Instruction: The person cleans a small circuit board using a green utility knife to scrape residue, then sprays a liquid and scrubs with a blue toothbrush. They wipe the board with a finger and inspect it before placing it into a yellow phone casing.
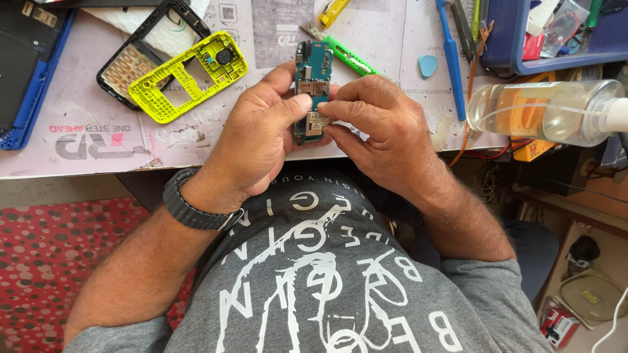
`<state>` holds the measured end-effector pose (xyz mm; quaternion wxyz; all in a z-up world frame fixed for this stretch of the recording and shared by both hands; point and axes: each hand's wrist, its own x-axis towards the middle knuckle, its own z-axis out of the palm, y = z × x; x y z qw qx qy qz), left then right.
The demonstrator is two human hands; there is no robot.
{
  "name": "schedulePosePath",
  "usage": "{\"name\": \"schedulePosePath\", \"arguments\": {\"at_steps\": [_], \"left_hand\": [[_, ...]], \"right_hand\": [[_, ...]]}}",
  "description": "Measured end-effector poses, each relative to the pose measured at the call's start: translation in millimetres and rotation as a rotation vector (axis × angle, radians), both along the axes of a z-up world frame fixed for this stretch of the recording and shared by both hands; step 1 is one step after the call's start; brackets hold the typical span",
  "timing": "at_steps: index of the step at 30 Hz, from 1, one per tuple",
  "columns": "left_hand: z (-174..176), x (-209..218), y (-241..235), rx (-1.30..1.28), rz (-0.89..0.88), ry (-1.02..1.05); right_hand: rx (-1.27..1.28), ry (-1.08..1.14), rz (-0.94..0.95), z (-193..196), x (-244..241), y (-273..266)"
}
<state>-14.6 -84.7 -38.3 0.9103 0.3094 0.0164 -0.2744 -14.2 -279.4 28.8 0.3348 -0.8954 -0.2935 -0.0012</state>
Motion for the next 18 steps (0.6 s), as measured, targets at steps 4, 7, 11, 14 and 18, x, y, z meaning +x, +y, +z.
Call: {"name": "schedulePosePath", "arguments": {"at_steps": [4,7,11,14,18], "left_hand": [[-4.2,2.7,4.6,-0.104,-0.062,0.025],[-4.8,3.4,7.4,-0.124,-0.092,0.009],[-2.3,3.5,12.1,-0.156,-0.126,-0.026],[-0.5,3.2,11.6,-0.106,-0.148,-0.021],[0.3,3.1,12.0,-0.172,-0.140,-0.088]], "right_hand": [[-0.044,0.017,-0.009,-1.9,-0.1,1.1],[-0.050,0.048,-0.005,-2.3,0.2,1.0],[-0.034,0.099,-0.006,-2.0,2.1,0.4],[0.000,0.120,-0.003,-2.6,2.7,-0.8],[0.083,0.213,-0.042,-5.3,0.9,-0.4]]}}
